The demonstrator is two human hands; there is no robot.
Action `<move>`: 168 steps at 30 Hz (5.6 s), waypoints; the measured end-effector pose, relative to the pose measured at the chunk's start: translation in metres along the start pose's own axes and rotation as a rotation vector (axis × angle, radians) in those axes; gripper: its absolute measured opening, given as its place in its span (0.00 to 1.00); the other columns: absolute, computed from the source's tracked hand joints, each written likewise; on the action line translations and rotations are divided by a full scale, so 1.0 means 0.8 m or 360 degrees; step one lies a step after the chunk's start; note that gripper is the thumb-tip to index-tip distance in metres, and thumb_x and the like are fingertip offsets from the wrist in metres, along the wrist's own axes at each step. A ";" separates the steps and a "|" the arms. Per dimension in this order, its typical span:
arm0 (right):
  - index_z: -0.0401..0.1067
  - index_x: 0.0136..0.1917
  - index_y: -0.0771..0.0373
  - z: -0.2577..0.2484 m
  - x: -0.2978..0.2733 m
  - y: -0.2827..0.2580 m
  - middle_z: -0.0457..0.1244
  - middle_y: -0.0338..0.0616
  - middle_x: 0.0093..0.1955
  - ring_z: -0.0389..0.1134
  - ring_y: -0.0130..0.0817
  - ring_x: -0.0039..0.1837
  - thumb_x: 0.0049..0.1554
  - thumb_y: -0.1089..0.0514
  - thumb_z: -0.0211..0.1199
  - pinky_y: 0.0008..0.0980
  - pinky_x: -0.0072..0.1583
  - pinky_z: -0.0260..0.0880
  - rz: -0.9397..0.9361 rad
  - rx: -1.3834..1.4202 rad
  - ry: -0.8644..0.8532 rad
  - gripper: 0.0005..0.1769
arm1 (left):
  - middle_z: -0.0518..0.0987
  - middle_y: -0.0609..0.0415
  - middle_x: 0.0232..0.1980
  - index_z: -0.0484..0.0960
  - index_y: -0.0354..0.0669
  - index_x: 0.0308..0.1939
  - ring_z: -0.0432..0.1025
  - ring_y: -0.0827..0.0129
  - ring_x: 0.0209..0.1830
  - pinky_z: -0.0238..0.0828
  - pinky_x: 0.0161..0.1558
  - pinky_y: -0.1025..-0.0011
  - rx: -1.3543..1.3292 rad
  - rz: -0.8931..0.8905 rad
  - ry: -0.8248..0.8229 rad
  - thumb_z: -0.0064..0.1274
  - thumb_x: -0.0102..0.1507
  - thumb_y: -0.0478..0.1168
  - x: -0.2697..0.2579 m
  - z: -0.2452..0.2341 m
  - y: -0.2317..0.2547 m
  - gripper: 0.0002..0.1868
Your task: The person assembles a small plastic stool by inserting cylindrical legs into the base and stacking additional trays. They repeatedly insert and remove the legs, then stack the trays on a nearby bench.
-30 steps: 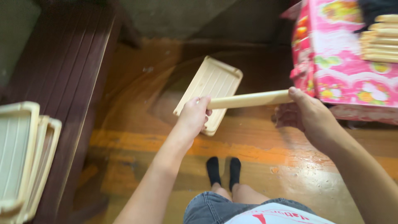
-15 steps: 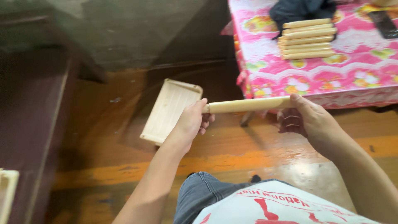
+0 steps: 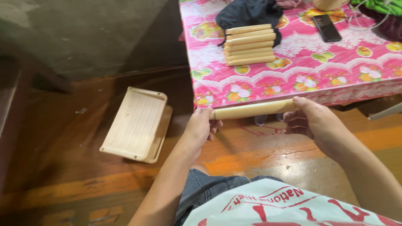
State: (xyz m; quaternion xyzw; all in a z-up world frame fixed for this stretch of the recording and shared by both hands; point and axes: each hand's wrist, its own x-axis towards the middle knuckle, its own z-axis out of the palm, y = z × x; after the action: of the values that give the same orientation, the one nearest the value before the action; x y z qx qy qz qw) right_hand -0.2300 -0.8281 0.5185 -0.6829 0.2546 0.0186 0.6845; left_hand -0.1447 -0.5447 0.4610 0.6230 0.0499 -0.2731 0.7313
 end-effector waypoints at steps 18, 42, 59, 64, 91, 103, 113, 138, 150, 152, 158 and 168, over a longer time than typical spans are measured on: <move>0.70 0.61 0.66 -0.057 0.191 -0.108 0.66 0.46 0.48 0.68 0.37 0.48 0.66 0.51 0.48 0.42 0.53 0.72 0.0057 0.0301 0.0125 0.20 | 0.80 0.49 0.38 0.66 0.40 0.49 0.68 0.72 0.26 0.67 0.27 0.71 0.0403 0.0134 -0.0012 0.41 0.67 0.48 0.280 0.069 0.098 0.15; 0.72 0.64 0.63 -0.090 0.490 -0.154 0.71 0.43 0.53 0.68 0.29 0.43 0.64 0.54 0.56 0.31 0.46 0.72 -0.0221 -0.0414 0.0128 0.18 | 0.81 0.42 0.43 0.62 0.34 0.52 0.75 0.63 0.32 0.74 0.32 0.67 0.0422 0.0063 0.0304 0.41 0.69 0.48 0.510 0.108 0.128 0.19; 0.69 0.59 0.59 -0.078 0.616 -0.134 0.70 0.44 0.54 0.68 0.32 0.48 0.62 0.58 0.50 0.35 0.53 0.72 0.0342 -0.0353 -0.0226 0.14 | 0.85 0.48 0.45 0.61 0.35 0.58 0.79 0.65 0.38 0.74 0.32 0.65 0.0534 -0.0191 0.0264 0.40 0.65 0.45 0.573 0.122 0.137 0.21; 0.67 0.60 0.60 -0.080 0.622 -0.133 0.69 0.45 0.54 0.68 0.33 0.48 0.63 0.58 0.49 0.36 0.54 0.72 0.0410 -0.0296 -0.0264 0.13 | 0.85 0.50 0.45 0.60 0.40 0.64 0.79 0.67 0.38 0.75 0.33 0.66 0.0550 -0.0171 0.0240 0.39 0.65 0.44 0.581 0.124 0.130 0.24; 0.42 0.80 0.58 -0.083 0.624 -0.126 0.65 0.53 0.57 0.67 0.41 0.51 0.61 0.59 0.50 0.43 0.54 0.72 0.0385 -0.0046 -0.0093 0.37 | 0.80 0.42 0.48 0.53 0.31 0.64 0.77 0.63 0.40 0.75 0.35 0.61 0.0550 -0.0251 0.0391 0.46 0.64 0.44 0.587 0.117 0.125 0.30; 0.66 0.65 0.68 -0.075 0.569 -0.183 0.68 0.51 0.56 0.71 0.43 0.54 0.63 0.58 0.51 0.44 0.57 0.75 0.0227 0.0070 -0.0345 0.19 | 0.84 0.61 0.46 0.80 0.44 0.54 0.74 0.73 0.39 0.71 0.38 0.69 0.0345 0.0060 0.0137 0.42 0.65 0.44 0.521 0.126 0.175 0.18; 0.68 0.63 0.69 -0.052 0.492 -0.234 0.69 0.55 0.55 0.72 0.43 0.55 0.62 0.59 0.48 0.42 0.60 0.74 0.0119 0.0037 -0.0544 0.19 | 0.83 0.59 0.44 0.80 0.45 0.51 0.75 0.73 0.39 0.72 0.39 0.69 0.0201 0.0218 0.0102 0.41 0.66 0.43 0.457 0.155 0.209 0.16; 0.70 0.64 0.70 -0.048 0.426 -0.232 0.69 0.52 0.55 0.72 0.41 0.56 0.60 0.57 0.54 0.41 0.61 0.73 0.0071 -0.0350 -0.1293 0.22 | 0.82 0.57 0.49 0.79 0.43 0.56 0.73 0.73 0.45 0.72 0.43 0.69 -0.0397 0.0321 0.0712 0.38 0.67 0.44 0.262 0.188 0.137 0.19; 0.69 0.65 0.69 -0.026 0.354 -0.208 0.68 0.53 0.57 0.71 0.43 0.58 0.60 0.56 0.53 0.44 0.62 0.71 0.0021 -0.0377 -0.1457 0.23 | 0.82 0.56 0.49 0.79 0.42 0.54 0.72 0.73 0.44 0.72 0.41 0.70 -0.0390 0.0426 0.0827 0.36 0.67 0.43 0.175 0.186 0.111 0.19; 0.69 0.66 0.68 -0.022 0.334 -0.198 0.69 0.52 0.58 0.72 0.43 0.59 0.60 0.56 0.52 0.44 0.63 0.70 0.0005 -0.0402 -0.1462 0.23 | 0.82 0.56 0.49 0.79 0.42 0.54 0.72 0.73 0.44 0.72 0.42 0.71 -0.0377 0.0455 0.0833 0.36 0.67 0.43 0.153 0.180 0.101 0.19; 0.69 0.66 0.69 -0.002 0.242 -0.152 0.68 0.53 0.59 0.70 0.44 0.60 0.62 0.52 0.51 0.44 0.63 0.71 -0.0007 -0.0406 -0.1574 0.24 | 0.81 0.56 0.47 0.79 0.42 0.53 0.72 0.73 0.40 0.70 0.40 0.70 -0.0434 0.0494 0.0841 0.38 0.67 0.42 0.059 0.166 0.053 0.17; 0.67 0.65 0.69 0.023 0.092 -0.065 0.67 0.53 0.58 0.69 0.42 0.59 0.63 0.53 0.50 0.43 0.61 0.70 0.0119 -0.0475 -0.1780 0.22 | 0.84 0.59 0.45 0.80 0.46 0.53 0.75 0.75 0.40 0.72 0.42 0.71 -0.0480 0.0432 0.1120 0.38 0.66 0.41 -0.106 0.157 -0.044 0.17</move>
State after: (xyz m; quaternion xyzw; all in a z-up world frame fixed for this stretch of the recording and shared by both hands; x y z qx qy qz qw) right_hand -0.1407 -0.8378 0.5384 -0.6489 -0.1272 0.4362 0.6103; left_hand -0.2662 -0.6364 0.4925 0.5652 0.2540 0.0663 0.7820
